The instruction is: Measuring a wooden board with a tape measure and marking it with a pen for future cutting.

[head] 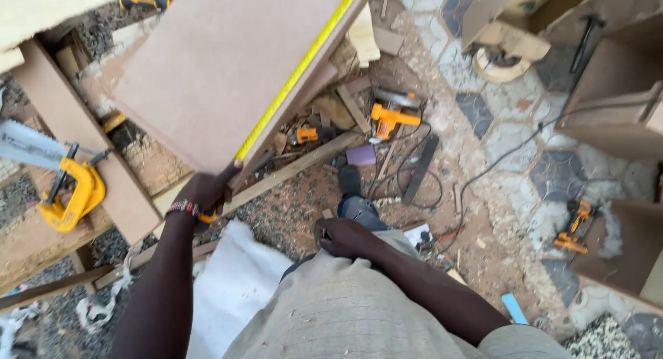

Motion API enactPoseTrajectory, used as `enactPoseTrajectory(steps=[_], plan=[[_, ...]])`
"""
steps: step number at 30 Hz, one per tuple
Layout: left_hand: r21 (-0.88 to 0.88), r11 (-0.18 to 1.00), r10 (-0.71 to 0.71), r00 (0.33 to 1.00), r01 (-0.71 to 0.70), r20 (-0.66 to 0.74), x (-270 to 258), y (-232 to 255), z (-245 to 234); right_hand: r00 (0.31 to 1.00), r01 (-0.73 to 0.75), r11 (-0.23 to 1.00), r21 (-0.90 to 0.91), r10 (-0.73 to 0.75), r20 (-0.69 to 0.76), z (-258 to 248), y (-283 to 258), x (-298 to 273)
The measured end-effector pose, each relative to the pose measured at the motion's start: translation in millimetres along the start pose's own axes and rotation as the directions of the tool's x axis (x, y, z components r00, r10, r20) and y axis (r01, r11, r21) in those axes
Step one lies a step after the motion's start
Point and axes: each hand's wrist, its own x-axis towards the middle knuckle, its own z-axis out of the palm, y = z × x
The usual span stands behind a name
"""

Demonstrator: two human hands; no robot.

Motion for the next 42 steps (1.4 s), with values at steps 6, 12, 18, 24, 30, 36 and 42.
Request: enactPoseTrajectory(steps=[6,12,18,24,30,36,42], plan=[[-0.105,0.988,-0.105,0.993,0.110,0.048,-4.1,11.7,-2.2,0.997,0.059,0.992,0.109,-0.053,-0.060,-113.9,-1.0,8.0],[-0.199,0.965,-0.165,0.985,0.173,0.056,-16.2,25.4,-6.4,0.993,0.028,0.990,0.140,-0.011,-0.120,-190.8,33.0,28.2],[-0.233,0.948,-0.205,0.976,0.216,0.072,-24.1,33.9,-11.6,0.997,0.055,0.997,0.059,-0.052,-0.055,-248.2,39.9,53.5],[-0.144,0.954,-0.250,0.963,0.262,0.095,-25.2,36.4,-12.0,0.997,-0.050,0.999,0.015,0.051,-0.063,-281.5,44.1,84.3],[-0.138,0.957,-0.237,0.962,0.255,0.133,-20.7,32.5,-13.3,0.996,-0.080,0.994,0.070,0.082,-0.028,-289.6,23.0,73.9],[-0.128,0.952,-0.249,0.947,0.278,0.202,-28.7,46.0,-28.2,0.994,-0.106,0.994,0.019,0.107,-0.015,-264.0,30.4,72.6],[-0.242,0.938,-0.191,0.953,0.248,0.233,-15.6,29.2,-30.4,0.998,-0.043,0.986,0.162,0.051,-0.047,-277.5,-6.0,72.2]])
